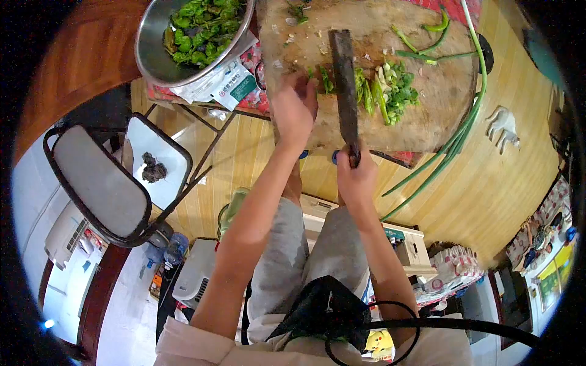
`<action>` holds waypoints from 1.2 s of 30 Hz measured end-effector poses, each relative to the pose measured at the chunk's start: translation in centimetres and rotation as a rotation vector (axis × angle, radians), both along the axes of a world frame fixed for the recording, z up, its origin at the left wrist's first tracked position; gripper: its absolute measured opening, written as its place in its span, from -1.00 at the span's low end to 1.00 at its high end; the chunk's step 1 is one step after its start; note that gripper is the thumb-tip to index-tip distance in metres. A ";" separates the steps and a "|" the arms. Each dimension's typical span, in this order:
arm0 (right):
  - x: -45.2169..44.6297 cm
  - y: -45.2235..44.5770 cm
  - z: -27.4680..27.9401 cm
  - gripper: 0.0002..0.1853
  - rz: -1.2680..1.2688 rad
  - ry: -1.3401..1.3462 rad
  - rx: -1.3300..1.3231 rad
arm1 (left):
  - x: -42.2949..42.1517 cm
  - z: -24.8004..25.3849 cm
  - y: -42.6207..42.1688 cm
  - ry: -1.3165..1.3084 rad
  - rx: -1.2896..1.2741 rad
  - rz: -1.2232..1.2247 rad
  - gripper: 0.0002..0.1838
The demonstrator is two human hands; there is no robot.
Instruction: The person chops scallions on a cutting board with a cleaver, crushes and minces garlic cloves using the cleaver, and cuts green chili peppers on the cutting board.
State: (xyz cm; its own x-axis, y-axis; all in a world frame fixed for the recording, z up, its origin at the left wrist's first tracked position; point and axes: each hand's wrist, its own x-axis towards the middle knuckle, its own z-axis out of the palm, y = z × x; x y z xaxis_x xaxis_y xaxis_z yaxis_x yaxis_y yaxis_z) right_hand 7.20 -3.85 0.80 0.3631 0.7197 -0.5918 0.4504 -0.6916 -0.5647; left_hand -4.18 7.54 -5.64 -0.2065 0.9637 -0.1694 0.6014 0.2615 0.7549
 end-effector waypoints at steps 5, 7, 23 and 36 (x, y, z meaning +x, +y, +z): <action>1.5 -1.6 1.2 -0.68 -0.145 0.115 -0.004 | 2.2 1.7 1.1 0.229 0.140 -0.209 -0.78; 1.8 -1.5 1.7 -0.71 -0.160 0.103 0.021 | 3.4 2.6 1.2 0.311 0.088 -0.330 -0.78; 1.7 -0.3 1.9 -0.67 -0.019 0.068 -0.141 | 1.8 2.3 1.0 0.393 -0.014 -0.260 -0.74; -0.5 0.2 1.9 -0.76 -0.113 0.095 -0.012 | 2.2 2.1 2.2 0.226 -0.298 -0.161 -0.74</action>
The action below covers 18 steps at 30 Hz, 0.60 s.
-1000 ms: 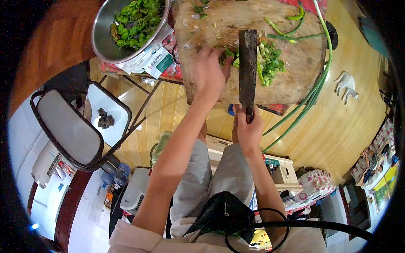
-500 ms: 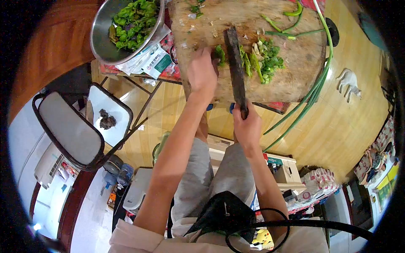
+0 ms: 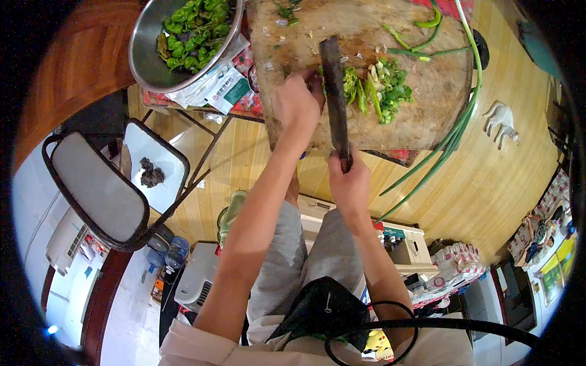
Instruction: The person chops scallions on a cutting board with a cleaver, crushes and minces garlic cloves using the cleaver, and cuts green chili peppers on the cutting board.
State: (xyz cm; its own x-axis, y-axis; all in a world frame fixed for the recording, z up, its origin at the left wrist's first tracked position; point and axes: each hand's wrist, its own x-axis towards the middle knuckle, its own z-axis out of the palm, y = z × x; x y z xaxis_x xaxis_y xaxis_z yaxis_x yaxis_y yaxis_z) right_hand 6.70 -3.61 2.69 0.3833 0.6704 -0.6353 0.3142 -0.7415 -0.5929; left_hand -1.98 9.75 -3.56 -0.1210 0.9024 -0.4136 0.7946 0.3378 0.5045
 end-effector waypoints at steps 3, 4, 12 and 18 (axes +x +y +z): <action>0.0 -1.2 -0.3 -0.61 -0.012 -0.023 0.036 | 0.1 -0.4 -0.2 -0.138 0.124 0.059 -0.74; 0.1 -1.2 0.0 -0.61 -0.040 -0.020 -0.004 | 0.3 -0.4 -0.1 -0.224 0.172 0.090 -0.75; 0.2 -0.5 0.4 -0.60 0.044 -0.051 -0.058 | 0.2 -1.9 -0.2 -0.228 0.105 0.112 -0.79; -1.1 0.0 0.6 -0.79 -0.061 -0.037 0.039 | -0.6 0.7 0.1 -0.124 0.136 0.083 -0.83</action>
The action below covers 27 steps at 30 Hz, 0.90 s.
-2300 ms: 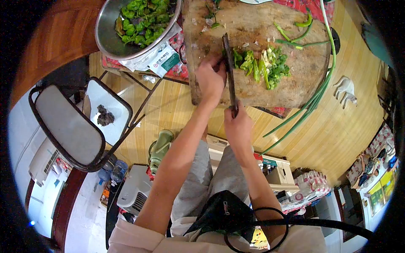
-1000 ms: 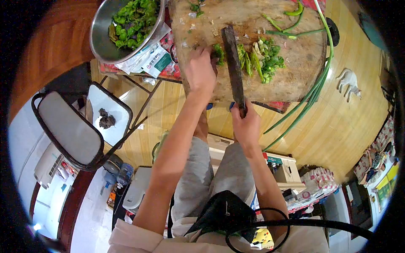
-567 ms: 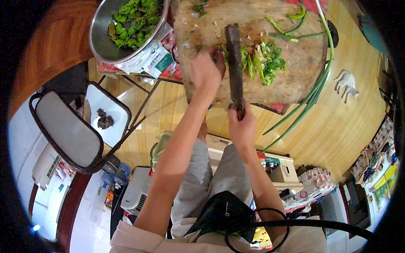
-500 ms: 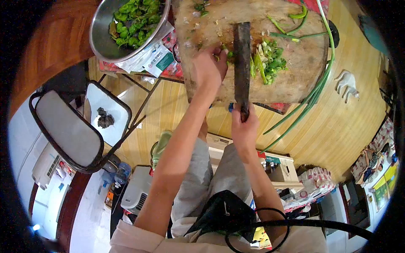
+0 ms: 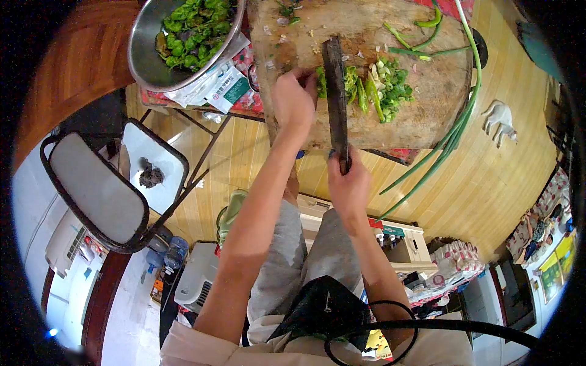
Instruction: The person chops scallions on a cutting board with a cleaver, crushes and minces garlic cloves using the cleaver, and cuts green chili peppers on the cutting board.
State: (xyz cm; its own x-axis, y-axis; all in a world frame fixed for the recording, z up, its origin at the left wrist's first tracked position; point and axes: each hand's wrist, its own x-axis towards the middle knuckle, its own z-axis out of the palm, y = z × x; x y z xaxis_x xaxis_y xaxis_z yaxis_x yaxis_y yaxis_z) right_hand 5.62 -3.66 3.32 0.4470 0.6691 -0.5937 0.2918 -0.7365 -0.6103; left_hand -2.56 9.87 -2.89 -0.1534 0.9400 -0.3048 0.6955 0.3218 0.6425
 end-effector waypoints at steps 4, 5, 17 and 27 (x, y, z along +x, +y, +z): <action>-0.2 -0.2 -0.1 -0.79 0.018 0.012 -0.021 | -0.4 -0.5 -0.4 -0.091 0.059 0.023 -0.84; -0.2 -0.2 -0.1 -0.79 0.027 0.017 -0.030 | -0.4 -0.8 -0.5 -0.091 0.058 0.022 -0.84; -0.3 0.0 0.3 -0.58 0.104 0.003 -0.128 | -0.5 -1.3 -0.8 -0.067 0.023 -0.032 -0.81; -1.3 0.2 -1.4 -0.67 0.168 -0.135 -0.102 | -0.1 -0.9 -0.9 0.016 -0.008 -0.056 -0.80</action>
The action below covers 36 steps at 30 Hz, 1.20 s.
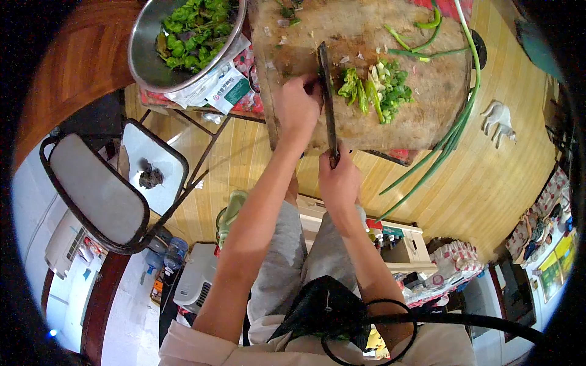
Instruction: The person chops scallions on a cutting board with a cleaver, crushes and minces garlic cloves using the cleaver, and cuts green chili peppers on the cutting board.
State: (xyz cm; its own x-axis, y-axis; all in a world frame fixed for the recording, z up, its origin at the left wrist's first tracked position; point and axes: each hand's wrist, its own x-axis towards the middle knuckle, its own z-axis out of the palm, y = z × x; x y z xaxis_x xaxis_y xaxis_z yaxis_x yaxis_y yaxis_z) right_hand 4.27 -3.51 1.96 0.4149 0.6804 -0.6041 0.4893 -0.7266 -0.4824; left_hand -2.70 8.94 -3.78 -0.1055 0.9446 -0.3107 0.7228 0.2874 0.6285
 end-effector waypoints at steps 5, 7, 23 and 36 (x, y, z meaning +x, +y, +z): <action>0.5 -1.0 -0.3 -0.72 -0.110 0.109 0.068 | 0.0 -0.1 -0.1 -0.013 0.080 0.001 -0.81; 0.9 -1.8 -0.1 -0.74 -0.137 0.120 0.049 | 0.1 0.1 0.3 -0.135 -0.105 0.086 -0.79; 1.9 -0.8 0.8 -0.70 -0.147 0.092 0.067 | 1.0 -1.2 0.4 -0.062 0.012 0.015 -0.77; 2.3 1.1 -0.5 -0.50 -0.012 0.081 -0.080 | 1.4 -0.9 1.1 0.049 0.052 -0.060 -0.80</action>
